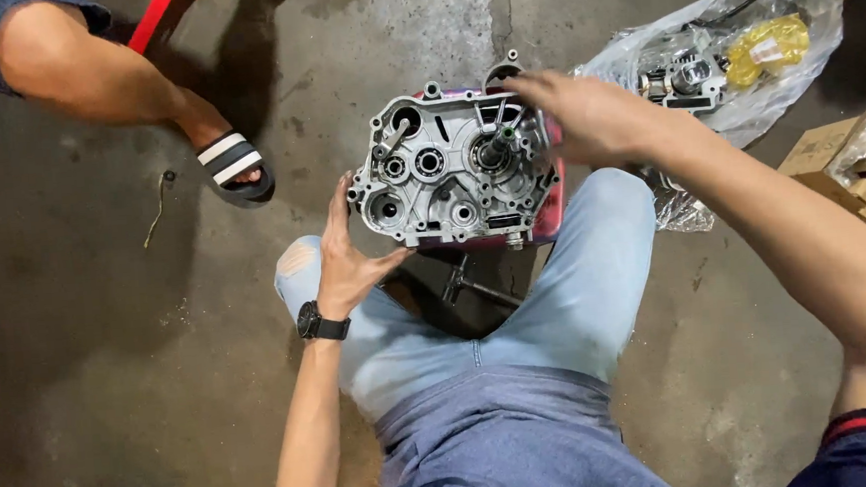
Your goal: The person assembles an engine casing by inserting a camshaft and rotating it to check alignment. They then reach into a plastic bag to retrieve a piston and inspect it.
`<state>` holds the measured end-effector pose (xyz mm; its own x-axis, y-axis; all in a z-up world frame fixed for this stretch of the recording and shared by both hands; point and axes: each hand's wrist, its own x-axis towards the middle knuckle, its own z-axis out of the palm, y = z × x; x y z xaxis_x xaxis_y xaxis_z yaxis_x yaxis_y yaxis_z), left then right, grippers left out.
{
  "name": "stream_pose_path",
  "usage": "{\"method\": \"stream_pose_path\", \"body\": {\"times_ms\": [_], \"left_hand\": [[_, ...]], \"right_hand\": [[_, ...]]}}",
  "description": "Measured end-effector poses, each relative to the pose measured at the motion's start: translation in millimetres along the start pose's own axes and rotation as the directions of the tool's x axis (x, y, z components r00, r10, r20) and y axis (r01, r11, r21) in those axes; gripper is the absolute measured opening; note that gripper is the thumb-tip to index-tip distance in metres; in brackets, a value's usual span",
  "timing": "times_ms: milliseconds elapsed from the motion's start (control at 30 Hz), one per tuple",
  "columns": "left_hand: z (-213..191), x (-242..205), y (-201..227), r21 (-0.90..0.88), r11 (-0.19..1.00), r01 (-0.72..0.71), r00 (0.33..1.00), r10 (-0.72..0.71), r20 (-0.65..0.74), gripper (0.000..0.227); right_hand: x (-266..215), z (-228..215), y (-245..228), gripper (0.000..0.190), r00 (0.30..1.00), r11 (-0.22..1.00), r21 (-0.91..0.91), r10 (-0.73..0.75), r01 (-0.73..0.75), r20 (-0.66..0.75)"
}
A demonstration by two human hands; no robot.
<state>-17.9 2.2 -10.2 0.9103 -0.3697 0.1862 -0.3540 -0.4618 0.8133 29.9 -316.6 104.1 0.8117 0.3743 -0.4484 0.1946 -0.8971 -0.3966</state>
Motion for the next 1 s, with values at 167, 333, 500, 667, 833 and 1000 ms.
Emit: {"method": "stream_pose_path", "body": {"times_ms": [167,333,500,667,833,1000], "left_hand": [[4.4,0.5,-2.0,-0.02,1.0,0.004,0.999,-0.005,-0.044,0.11],[4.5,2.6,-2.1,0.006,1.0,0.029,0.998,-0.029,-0.061,0.11],[3.4,3.5,-4.3,0.051,0.998,-0.027,0.994,0.033,-0.105,0.111],[4.2,2.8,-4.7,0.04,0.999,-0.012,0.995,0.016,-0.102,0.107],[4.9,2.8,-12.5,0.081,0.997,-0.002,0.996,0.009,-0.092,0.109],[3.6,1.1,-12.9,0.103,0.995,-0.008,0.998,0.015,-0.068,0.112]], "right_hand": [[40.1,22.6,38.0,0.04,0.895,0.981,0.059,-0.142,0.183,-0.424],[58.2,43.7,47.6,0.025,0.886,0.947,0.204,-0.137,0.248,-0.443],[64.8,49.9,52.4,0.011,0.802,0.918,0.176,-0.204,0.356,-0.561],[64.2,51.9,47.7,0.011,0.83,0.949,0.172,-0.133,0.264,-0.542],[61.3,51.3,42.6,0.013,0.791,0.952,0.127,-0.151,0.277,-0.593],[66.3,58.0,49.8,0.011,0.793,0.972,0.061,-0.149,0.229,-0.59]]}}
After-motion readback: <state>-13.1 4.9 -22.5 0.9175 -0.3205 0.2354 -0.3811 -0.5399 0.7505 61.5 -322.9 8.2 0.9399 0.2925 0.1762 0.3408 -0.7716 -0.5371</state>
